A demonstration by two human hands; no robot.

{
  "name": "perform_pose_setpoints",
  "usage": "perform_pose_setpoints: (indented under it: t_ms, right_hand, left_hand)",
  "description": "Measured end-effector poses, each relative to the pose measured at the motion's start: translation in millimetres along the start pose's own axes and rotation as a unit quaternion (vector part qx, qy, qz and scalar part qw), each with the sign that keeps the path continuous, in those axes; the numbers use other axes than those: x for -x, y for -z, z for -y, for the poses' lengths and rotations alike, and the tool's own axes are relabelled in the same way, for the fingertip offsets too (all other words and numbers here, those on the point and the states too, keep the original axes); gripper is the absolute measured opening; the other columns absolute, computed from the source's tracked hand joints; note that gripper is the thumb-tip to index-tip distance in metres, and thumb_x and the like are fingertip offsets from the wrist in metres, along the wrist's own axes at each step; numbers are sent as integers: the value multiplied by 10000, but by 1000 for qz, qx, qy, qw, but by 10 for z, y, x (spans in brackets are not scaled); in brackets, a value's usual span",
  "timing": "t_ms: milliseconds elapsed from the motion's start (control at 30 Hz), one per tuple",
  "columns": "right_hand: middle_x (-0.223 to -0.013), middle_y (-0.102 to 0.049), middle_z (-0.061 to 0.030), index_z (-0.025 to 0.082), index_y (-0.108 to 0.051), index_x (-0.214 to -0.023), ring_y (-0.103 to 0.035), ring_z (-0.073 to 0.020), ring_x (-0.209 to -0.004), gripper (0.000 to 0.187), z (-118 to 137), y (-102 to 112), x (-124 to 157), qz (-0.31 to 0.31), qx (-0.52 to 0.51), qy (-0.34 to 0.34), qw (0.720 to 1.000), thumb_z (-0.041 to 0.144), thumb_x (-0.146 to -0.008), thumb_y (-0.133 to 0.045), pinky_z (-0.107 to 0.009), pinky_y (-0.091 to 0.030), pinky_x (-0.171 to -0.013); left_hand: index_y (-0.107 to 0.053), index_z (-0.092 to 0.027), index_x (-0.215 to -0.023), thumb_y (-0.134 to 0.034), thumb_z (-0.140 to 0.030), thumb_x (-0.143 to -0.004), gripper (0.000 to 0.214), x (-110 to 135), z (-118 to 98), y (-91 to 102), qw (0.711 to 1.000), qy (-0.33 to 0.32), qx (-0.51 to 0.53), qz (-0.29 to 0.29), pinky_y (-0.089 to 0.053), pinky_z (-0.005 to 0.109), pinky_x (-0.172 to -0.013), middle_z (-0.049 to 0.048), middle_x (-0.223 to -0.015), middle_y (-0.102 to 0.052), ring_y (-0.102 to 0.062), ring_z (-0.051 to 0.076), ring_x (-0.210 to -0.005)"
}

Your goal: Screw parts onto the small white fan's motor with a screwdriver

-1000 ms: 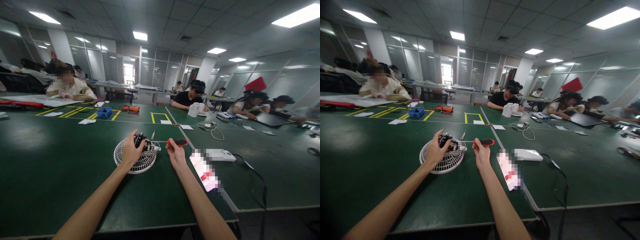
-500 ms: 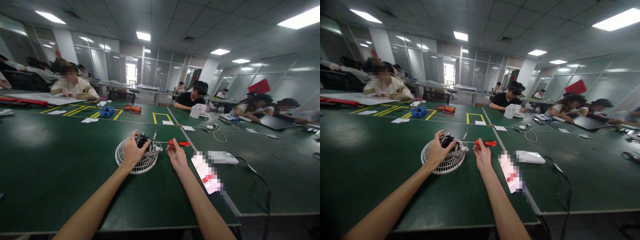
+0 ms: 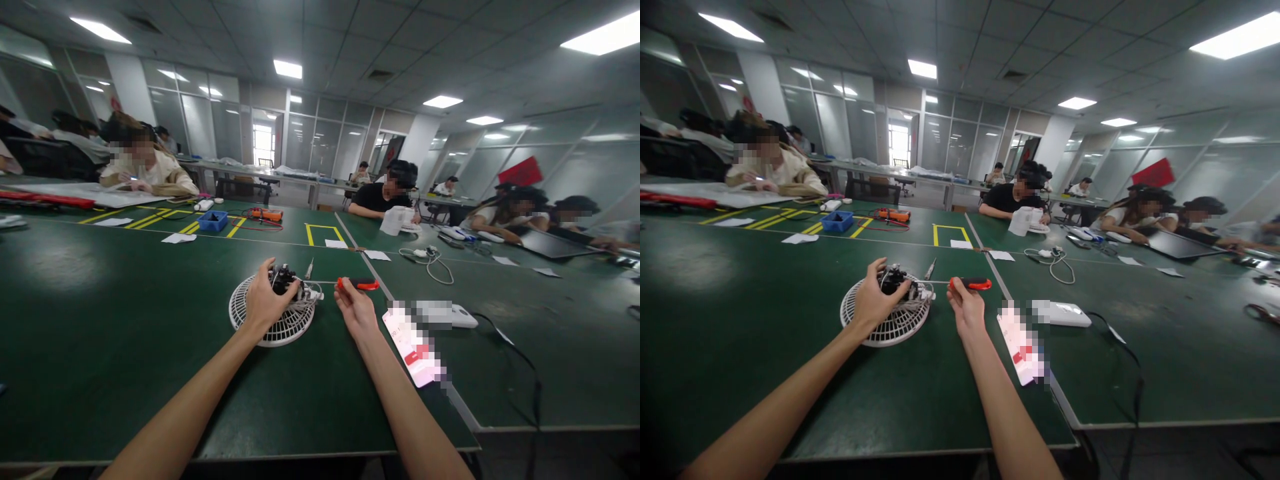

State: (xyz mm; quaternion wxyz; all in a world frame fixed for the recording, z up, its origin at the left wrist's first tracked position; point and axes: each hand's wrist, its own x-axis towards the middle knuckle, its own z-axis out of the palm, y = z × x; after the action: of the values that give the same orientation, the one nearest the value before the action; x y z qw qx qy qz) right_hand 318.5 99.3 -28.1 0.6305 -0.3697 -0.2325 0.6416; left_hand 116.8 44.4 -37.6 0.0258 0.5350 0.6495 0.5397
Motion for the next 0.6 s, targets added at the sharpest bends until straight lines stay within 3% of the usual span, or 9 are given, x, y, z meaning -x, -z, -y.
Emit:
perform_pose_setpoints:
  t_ms: [200,400,600]
  right_hand:
    - [-752,-781,-1,194,-699,-803,-767,-147,-766,214,-43,-37,17,13,-40,-5,999,50,-700,-820,-256,-633,-786]
    - [-718,-758,11,198,-688,-796,-729,-133,-663,189,-172,-70,80,-61,-18,18,998,244,-747,-865,-221,-598,-629]
    - [-709,-756,5,185,-692,-759,-734,-129,-688,153,-121,-70,90,-38,-35,-7,999,116,-729,-825,-212,-597,-677]
  left_hand:
    - [-390,-204,-1493,-762,-504,-771,866,4,6,-8,1000,5,-1,-7,-517,569,-1046,181,-1332,-656,-669,368,-1189]
    - [-334,-204,-1528,-750,-529,-778,917,-3,31,-17,1000,5,4,1,-513,590,-1040,186,-1333,-652,-661,378,-1189]
    - [-329,-184,-1528,-746,-523,-780,921,2,35,-14,1000,2,9,2,-506,602,-1045,206,-1356,-636,-646,384,-1204]
